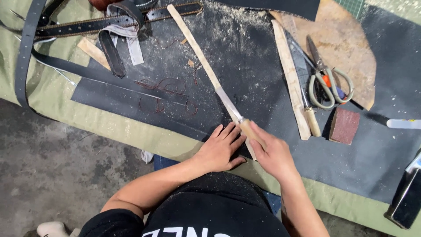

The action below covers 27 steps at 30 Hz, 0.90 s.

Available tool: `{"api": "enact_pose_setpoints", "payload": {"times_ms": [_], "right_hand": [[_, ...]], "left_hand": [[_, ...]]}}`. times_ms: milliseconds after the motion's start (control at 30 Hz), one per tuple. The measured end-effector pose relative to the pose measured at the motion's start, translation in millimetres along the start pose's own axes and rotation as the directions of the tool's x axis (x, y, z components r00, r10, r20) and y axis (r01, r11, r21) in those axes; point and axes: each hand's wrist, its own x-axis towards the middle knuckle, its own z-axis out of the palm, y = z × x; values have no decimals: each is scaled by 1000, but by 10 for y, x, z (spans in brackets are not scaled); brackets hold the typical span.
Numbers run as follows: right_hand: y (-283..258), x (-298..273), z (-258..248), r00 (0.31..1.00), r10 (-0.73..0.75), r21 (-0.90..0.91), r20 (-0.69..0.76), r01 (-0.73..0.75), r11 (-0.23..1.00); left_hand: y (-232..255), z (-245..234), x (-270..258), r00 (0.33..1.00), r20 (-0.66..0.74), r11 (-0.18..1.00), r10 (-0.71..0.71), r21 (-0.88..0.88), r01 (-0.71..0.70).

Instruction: Shaping and smoothing a thin strip of wood using a hand chisel as a scraper on a workshop table.

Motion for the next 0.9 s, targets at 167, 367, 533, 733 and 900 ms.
{"api": "enact_pose_setpoints", "payload": {"times_ms": [167,367,533,733,900], "right_hand": [[-31,414,244,996,-82,-43,-39,80,996],[-60,369,192,997,-79,-38,-21,78,996],[107,178,129,1000,-3,4,-17,3,1000],[33,423,202,998,-65,-38,-26,64,997],[-111,588,225,992,-111,-10,-59,111,994]], "left_hand": [[-11,10,-15,1000,-14,999,17,41,-16],[-9,30,-24,999,-45,1000,10,28,-9],[-21,41,-11,999,-47,1000,8,5,-8],[0,8,6,1000,-11,999,6,37,-5],[25,-24,11,999,31,998,-9,58,7]]}}
